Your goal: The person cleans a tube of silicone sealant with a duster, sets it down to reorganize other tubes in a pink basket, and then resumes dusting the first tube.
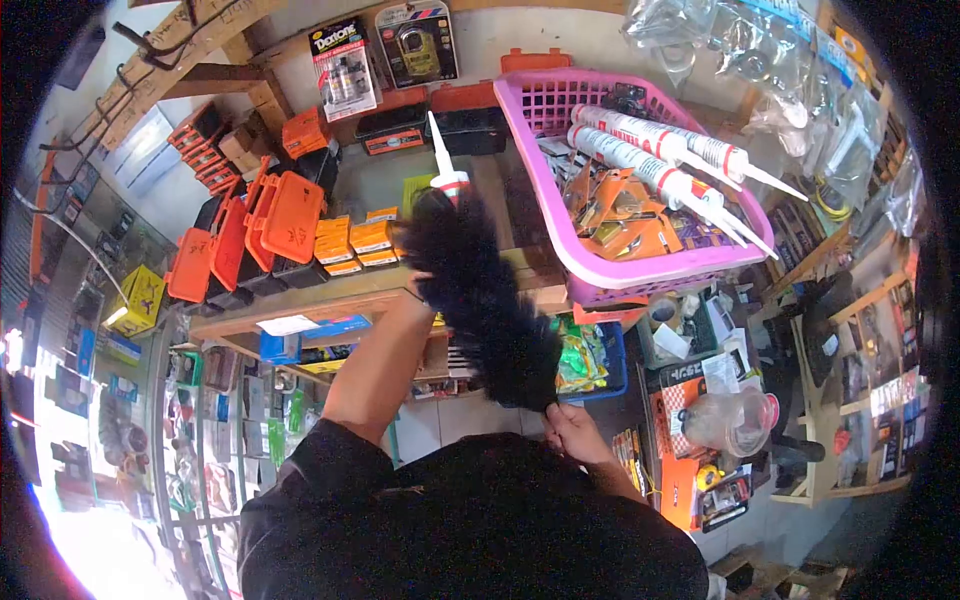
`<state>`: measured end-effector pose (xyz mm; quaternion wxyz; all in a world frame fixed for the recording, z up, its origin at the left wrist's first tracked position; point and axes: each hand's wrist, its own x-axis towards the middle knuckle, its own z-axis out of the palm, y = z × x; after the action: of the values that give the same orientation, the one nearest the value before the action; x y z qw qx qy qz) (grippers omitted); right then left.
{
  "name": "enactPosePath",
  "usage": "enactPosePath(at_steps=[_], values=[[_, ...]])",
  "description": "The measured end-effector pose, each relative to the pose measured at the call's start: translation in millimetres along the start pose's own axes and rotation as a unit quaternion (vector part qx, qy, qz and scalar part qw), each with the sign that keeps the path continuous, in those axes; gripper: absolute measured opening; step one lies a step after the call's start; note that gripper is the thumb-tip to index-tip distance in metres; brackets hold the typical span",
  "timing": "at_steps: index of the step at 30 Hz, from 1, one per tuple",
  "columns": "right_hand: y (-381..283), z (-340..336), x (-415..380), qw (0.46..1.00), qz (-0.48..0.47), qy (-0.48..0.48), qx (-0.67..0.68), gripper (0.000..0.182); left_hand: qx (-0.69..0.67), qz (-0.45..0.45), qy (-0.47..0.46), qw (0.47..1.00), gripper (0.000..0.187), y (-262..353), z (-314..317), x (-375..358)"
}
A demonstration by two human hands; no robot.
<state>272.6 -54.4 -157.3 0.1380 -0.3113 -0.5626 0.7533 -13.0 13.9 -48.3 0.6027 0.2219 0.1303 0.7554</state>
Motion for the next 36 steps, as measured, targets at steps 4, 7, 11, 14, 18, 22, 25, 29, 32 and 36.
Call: enactPosePath(at_steps=[4,7,11,14,18,22,25,29,32,36], values=[[1,5,3,0.995,0.029,0.014,0.098,0.039,-0.02,-0.041,-0.021,0.999,0.05,1,-5,-2],[-16,9,-3,0.997,-0.028,0.015,-0.067,0.04,-0.052,0.029,-0.004,0.998,0.046,-7,-7,4],[5,2,10,1.0,-0.007,-0.007,-0.025,0.04,-0.018,-0.027,0.014,0.999,0.05,-1,5,-2],[8,2,15,0.997,0.017,0.005,0.07,0.039,-0.026,-0.065,0.021,0.997,0.053,-2,-1,-2],[12,4,19,1.0,0.026,-0.009,-0.001,0.039,-0.128,-0.079,-0.088,0.985,0.053,0,-33,-2],[4,10,16,0.996,0.037,0.018,0.085,0.04,-0.085,-0.088,-0.124,0.985,0.051,0,-21,4],[3,7,12,0.998,0.043,-0.033,0.017,0.041,-0.069,-0.048,-0.068,0.994,0.055,-2,-23,-1],[7,14,14,1.0,-0.001,-0.023,-0.017,0.042,0.013,-0.106,-0.126,0.986,0.044,1,-72,23],[2,18,14,0.998,0.028,0.039,0.037,0.041,-0.051,-0.066,-0.145,0.986,0.054,-1,-29,7],[6,17,15,1.0,0.017,0.013,-0.003,0.039,-0.115,-0.079,-0.192,0.971,0.056,-3,-36,8]])
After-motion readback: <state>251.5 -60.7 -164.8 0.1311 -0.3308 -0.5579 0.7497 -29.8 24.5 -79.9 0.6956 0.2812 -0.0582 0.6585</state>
